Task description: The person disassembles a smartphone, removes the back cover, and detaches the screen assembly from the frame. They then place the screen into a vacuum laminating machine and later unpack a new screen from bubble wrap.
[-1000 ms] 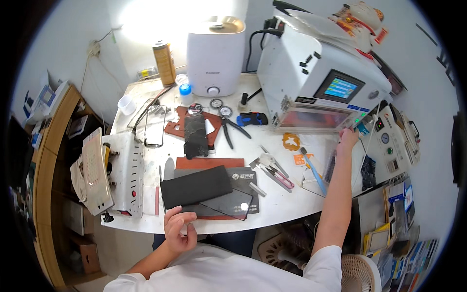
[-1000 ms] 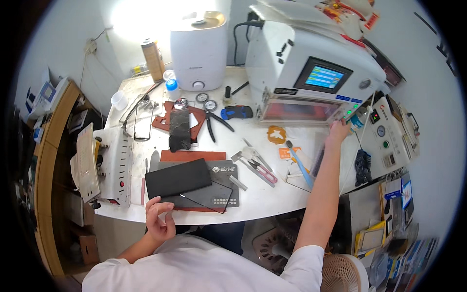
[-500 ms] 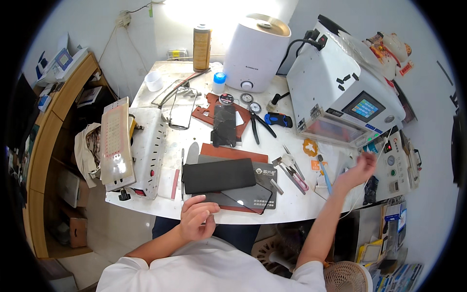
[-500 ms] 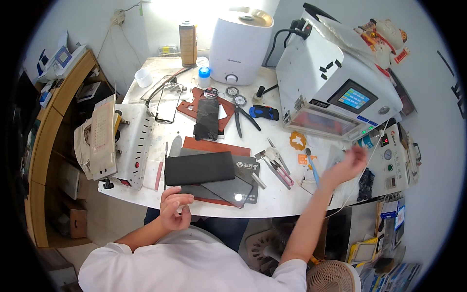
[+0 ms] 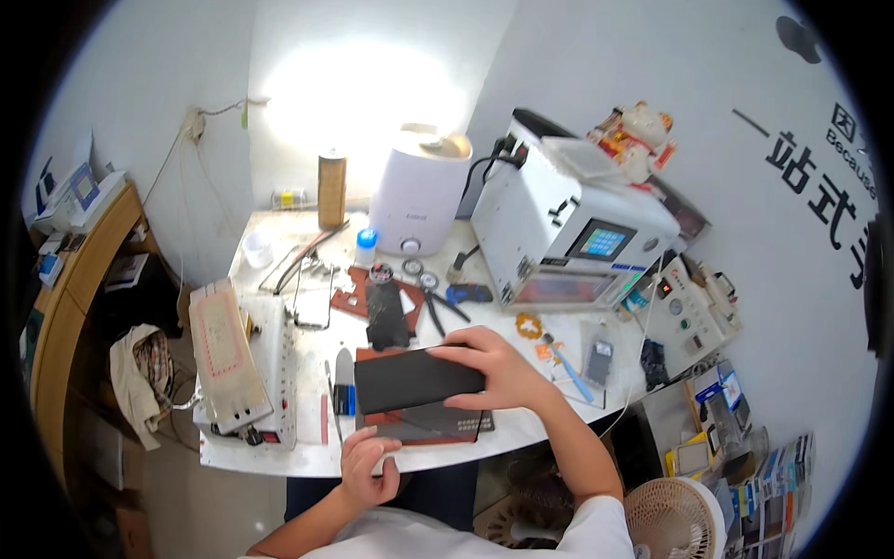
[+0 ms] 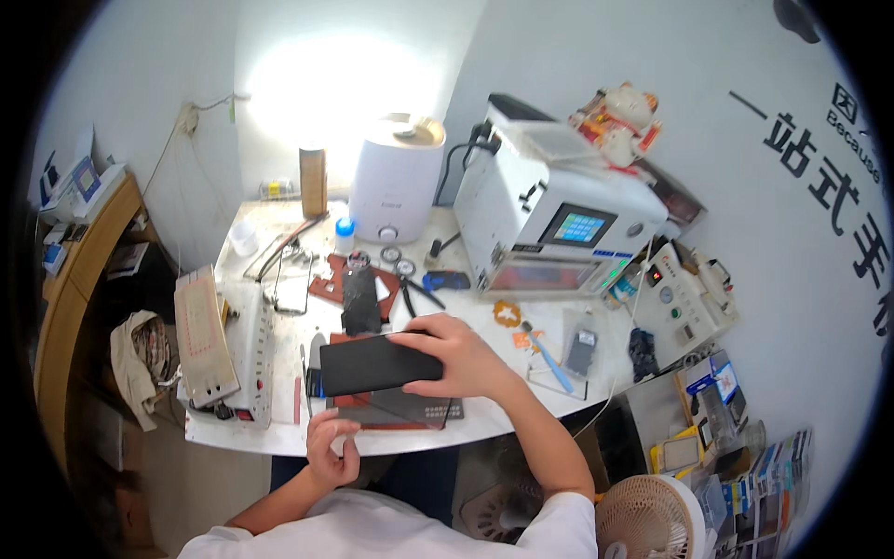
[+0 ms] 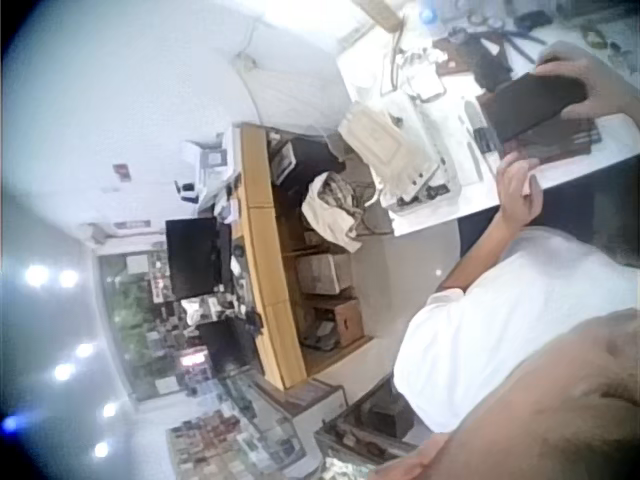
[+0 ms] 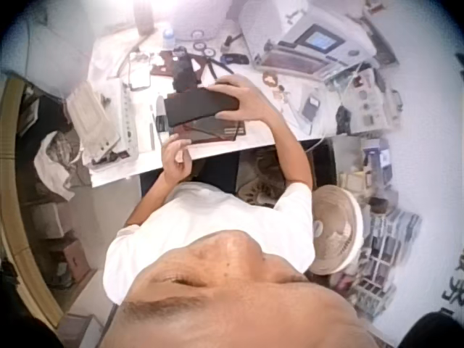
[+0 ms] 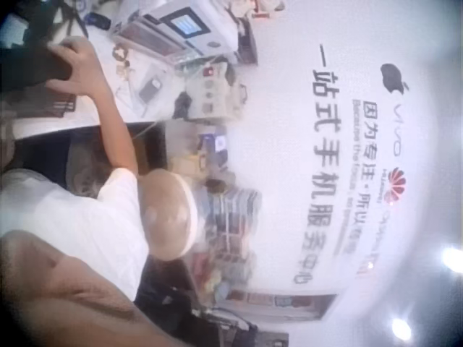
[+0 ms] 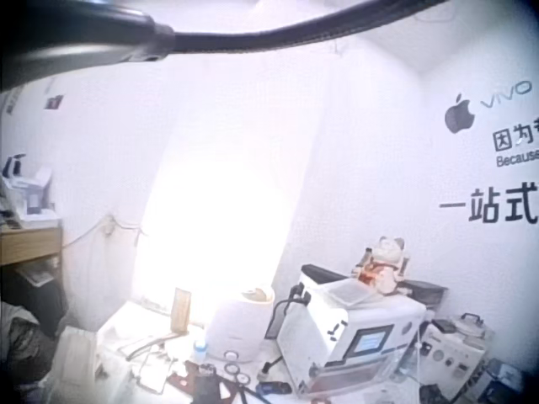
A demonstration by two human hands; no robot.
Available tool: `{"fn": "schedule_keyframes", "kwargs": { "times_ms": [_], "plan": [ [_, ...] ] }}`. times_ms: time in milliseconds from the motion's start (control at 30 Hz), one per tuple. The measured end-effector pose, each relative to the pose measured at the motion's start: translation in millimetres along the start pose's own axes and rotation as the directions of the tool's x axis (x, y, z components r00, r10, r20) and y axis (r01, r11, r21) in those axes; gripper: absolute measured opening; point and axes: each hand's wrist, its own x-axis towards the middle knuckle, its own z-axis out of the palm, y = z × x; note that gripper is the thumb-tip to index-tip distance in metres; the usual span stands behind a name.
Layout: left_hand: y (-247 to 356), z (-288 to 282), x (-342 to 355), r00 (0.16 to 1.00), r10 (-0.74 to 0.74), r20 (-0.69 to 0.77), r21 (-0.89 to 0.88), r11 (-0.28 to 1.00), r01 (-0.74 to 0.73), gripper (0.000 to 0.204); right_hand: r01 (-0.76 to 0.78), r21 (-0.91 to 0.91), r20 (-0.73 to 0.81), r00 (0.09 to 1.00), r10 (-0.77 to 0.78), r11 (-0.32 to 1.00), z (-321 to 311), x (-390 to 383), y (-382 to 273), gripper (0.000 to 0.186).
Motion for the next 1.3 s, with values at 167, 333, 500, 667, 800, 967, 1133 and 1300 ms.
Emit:
{"fn": "schedule_keyframes", "kwargs": {
  "times_ms": [167, 333, 500, 667, 800, 967, 1133, 1300],
  "plan": [
    [4, -3, 3, 1.0, -0.008, 0.017, -0.05, 0.999, 0.009, 0.055, -0.133, 0.199, -0.614, 0.755, 0.23, 0.971, -111, -28, 6, 0.057],
    [4, -8, 4, 0.999, -0.035, 0.027, -0.032, 0.999, 0.036, 0.05, -0.359, 0.2, -0.895, 0.311, 0.319, 0.912, -218, 28, 22, 0.047],
    [7, -2, 9, 0.997, -0.041, 0.067, -0.039, 0.998, 0.043, 0.054, -0.68, -0.322, -0.738, 0.616, 0.275, 0.659, -307, 103, 123, 0.065],
    [6, -6, 11, 0.998, -0.052, 0.018, 0.055, 0.997, 0.051, 0.057, -0.771, -0.304, -0.48, 0.631, 0.609, 0.56, -319, 189, 193, 0.071],
    [2, -2, 1, 0.996, -0.058, 0.067, 0.06, 0.997, 0.054, 0.026, -0.689, -0.44, -0.145, 0.688, 0.711, 0.577, -319, 189, 270, 0.072],
    [5, -7, 5, 0.995, -0.036, 0.096, 0.063, 0.998, 0.03, 0.04, -0.537, -0.627, -0.557, 0.816, 0.157, 0.564, -364, 195, 250, 0.055],
    [2, -4, 17, 0.975, 0.078, 0.207, -0.011, 0.997, -0.077, 0.018, -0.423, -0.704, -0.65, 0.708, -0.278, 0.57, -275, 140, 65, 0.04],
    [0, -16, 7, 0.962, 0.119, 0.244, -0.087, 0.991, -0.1, 0.05, -0.341, -0.332, -0.507, 0.851, 0.138, 0.88, -87, 104, -12, 0.02]
  ]
}}
